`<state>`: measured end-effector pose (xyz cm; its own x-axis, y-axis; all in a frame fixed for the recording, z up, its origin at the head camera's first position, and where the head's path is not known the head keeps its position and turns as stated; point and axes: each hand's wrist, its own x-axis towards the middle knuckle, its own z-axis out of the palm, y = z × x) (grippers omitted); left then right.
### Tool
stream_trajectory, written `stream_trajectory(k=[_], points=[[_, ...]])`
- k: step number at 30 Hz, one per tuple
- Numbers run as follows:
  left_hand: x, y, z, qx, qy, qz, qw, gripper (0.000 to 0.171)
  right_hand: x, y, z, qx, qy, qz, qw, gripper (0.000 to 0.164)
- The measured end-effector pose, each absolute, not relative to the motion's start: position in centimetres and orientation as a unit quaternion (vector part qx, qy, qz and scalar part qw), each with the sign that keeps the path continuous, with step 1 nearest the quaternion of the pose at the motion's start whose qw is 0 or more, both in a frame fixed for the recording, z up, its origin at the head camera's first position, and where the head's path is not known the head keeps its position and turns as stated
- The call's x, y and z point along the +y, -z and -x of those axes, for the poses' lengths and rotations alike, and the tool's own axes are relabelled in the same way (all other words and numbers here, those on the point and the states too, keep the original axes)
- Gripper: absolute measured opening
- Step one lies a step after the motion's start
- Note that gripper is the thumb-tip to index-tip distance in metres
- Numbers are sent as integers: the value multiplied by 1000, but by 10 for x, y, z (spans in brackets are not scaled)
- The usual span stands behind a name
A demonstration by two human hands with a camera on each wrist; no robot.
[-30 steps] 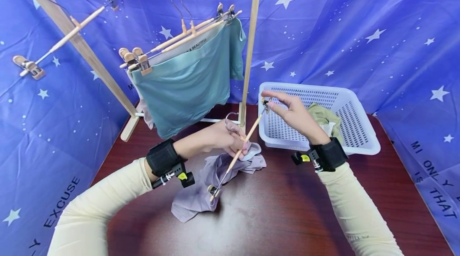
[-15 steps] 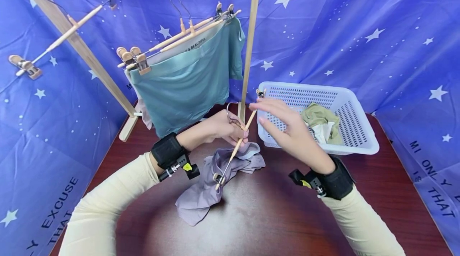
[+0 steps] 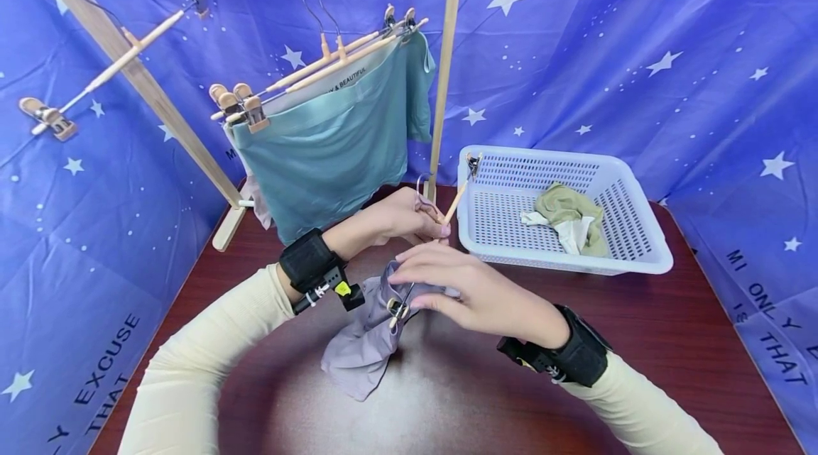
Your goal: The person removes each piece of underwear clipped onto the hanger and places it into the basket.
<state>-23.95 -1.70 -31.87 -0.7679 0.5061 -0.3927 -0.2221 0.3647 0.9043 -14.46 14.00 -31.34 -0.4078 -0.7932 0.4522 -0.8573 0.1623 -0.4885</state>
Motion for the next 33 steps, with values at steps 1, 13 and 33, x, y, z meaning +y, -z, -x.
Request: stream_trajectory(k=[1, 13, 33], points=[[-16, 318, 240, 751, -561, -95, 335, 13, 139, 316, 144, -763, -346, -545, 40, 33], [-13, 316, 239, 727, -579, -84, 359, 12, 132, 332, 141, -777, -302, -553, -7, 32], [-13, 321, 236, 720, -586, -96, 360, 11, 128, 343, 138, -763, -308, -567, 39, 23]])
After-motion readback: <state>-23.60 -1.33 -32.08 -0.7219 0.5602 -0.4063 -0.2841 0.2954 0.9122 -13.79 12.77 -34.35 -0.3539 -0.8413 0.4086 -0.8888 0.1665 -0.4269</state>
